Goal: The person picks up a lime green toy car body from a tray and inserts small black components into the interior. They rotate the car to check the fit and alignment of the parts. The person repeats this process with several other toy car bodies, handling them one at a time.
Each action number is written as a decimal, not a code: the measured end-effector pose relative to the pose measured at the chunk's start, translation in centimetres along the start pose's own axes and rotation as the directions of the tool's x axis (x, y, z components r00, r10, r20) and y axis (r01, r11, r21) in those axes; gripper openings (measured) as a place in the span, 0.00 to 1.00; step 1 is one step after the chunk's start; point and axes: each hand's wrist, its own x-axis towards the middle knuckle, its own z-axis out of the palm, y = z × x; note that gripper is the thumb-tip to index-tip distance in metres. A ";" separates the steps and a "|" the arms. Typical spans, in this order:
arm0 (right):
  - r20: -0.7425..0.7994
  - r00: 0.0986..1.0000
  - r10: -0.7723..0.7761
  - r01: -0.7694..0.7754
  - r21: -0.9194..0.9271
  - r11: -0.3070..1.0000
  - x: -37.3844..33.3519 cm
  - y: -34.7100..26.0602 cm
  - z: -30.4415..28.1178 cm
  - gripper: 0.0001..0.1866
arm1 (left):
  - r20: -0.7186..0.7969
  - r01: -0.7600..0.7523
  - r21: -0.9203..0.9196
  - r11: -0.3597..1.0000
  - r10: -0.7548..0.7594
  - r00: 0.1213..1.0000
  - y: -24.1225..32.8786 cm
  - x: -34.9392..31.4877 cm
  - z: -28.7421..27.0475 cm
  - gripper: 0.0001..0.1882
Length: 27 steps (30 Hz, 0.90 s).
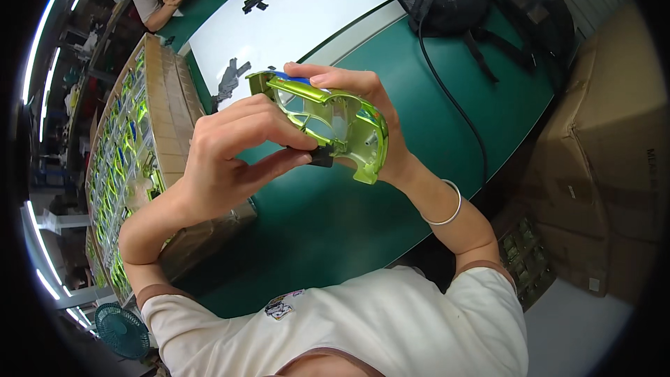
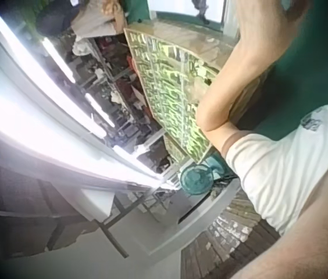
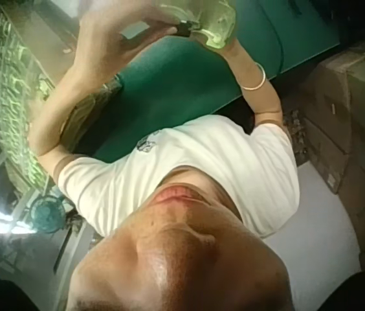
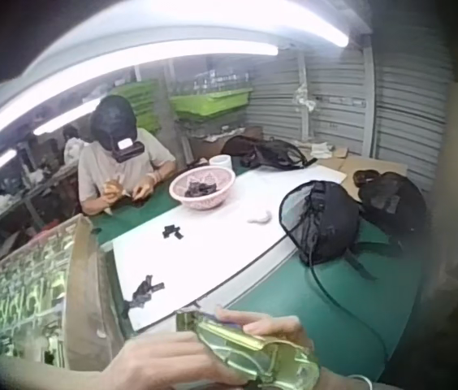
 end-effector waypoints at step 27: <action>0.160 0.972 -0.171 0.142 0.175 0.974 0.5 -0.2 1.0 0.21 | -0.005 -0.548 0.299 0.781 0.576 0.817 -0.9 -0.1 0.4 0.12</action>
